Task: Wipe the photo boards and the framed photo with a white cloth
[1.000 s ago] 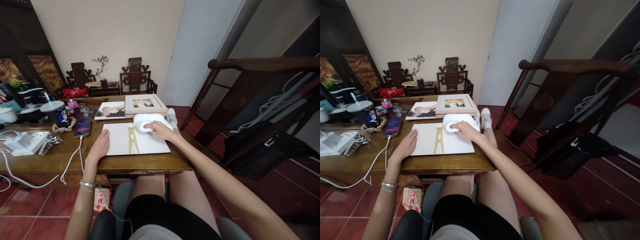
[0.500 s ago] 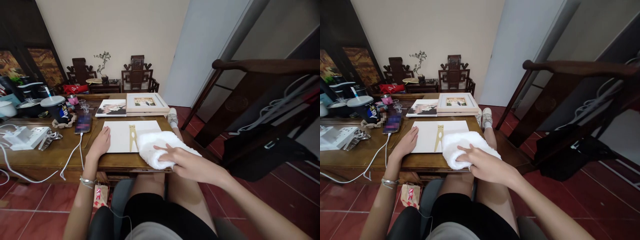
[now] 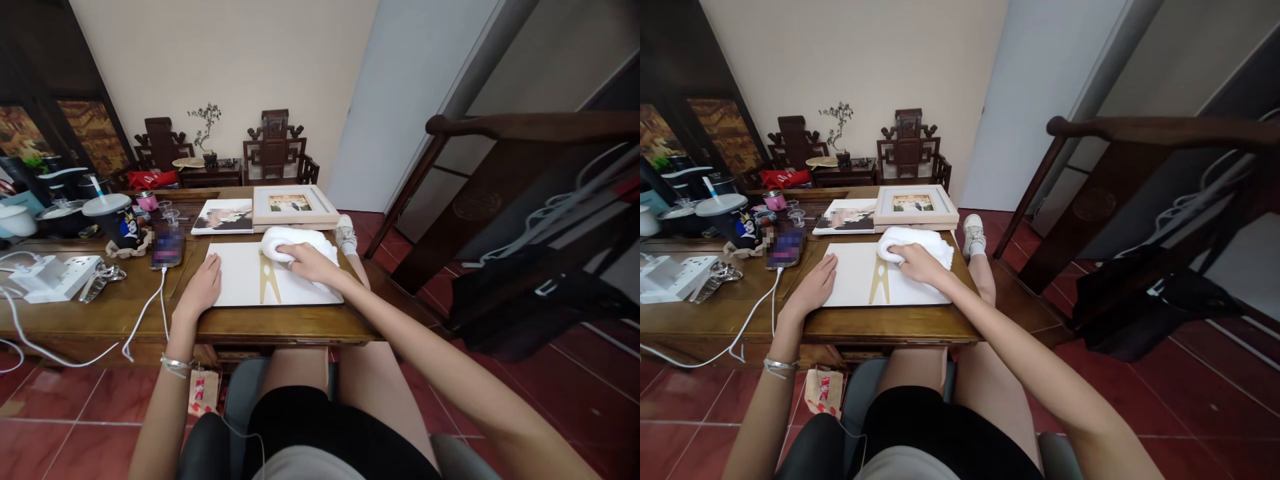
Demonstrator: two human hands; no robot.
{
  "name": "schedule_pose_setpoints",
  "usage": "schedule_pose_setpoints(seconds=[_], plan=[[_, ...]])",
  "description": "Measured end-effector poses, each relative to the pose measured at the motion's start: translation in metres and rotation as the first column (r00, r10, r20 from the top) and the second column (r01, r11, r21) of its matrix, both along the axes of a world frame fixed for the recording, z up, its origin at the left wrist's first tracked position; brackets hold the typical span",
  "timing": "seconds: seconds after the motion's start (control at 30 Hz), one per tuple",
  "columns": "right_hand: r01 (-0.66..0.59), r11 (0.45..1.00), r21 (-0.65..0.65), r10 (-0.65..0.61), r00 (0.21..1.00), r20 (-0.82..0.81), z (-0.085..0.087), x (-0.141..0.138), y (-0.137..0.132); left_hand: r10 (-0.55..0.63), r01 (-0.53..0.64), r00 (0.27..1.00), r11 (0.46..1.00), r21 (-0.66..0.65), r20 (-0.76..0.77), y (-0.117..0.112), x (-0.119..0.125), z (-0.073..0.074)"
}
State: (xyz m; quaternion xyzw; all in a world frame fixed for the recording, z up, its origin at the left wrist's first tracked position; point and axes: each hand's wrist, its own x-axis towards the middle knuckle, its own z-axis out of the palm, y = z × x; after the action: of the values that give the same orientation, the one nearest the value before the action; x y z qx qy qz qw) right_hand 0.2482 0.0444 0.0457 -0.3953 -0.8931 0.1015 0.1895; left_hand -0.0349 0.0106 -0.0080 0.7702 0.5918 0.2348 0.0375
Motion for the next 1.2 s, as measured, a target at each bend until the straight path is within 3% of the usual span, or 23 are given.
schedule_pose_setpoints(seconds=[0.17, 0.33, 0.5, 0.73, 0.87, 1.03, 1.2], plan=[[-0.018, 1.0, 0.002, 0.018, 1.0, 0.017, 0.003, -0.03, 0.02, 0.007, -0.007, 1.0, 1.0, -0.004, 0.006, 0.001, -0.001, -0.001], [0.008, 1.0, 0.002, -0.008, 0.999, 0.045, -0.001, -0.038, 0.008, -0.015, 0.015, 0.999, 1.0, 0.0, 0.035, 0.003, -0.004, -0.005], [-0.068, 0.997, -0.029, 0.072, 0.987, 0.147, 0.002, -0.03, -0.034, -0.013, 0.013, 0.999, 1.0, -0.003, 0.034, 0.003, -0.003, -0.004], [-0.146, 0.978, -0.147, 0.177, 0.959, 0.221, 0.021, -0.013, -0.109, 0.005, -0.004, 1.0, 1.0, -0.02, 0.014, 0.0, 0.001, 0.0], [-0.206, 0.96, -0.19, 0.248, 0.94, 0.234, 0.029, -0.006, -0.133, 0.003, -0.003, 1.0, 1.0, -0.007, 0.006, 0.0, 0.001, -0.001], [-0.178, 0.957, -0.227, 0.232, 0.944, 0.235, 0.033, -0.01, -0.12, 0.003, -0.003, 1.0, 1.0, -0.004, 0.013, 0.0, 0.0, -0.002], [-0.145, 0.979, -0.144, 0.173, 0.963, 0.205, 0.024, -0.021, -0.065, -0.007, 0.007, 1.0, 1.0, 0.012, 0.026, 0.003, -0.003, -0.006]])
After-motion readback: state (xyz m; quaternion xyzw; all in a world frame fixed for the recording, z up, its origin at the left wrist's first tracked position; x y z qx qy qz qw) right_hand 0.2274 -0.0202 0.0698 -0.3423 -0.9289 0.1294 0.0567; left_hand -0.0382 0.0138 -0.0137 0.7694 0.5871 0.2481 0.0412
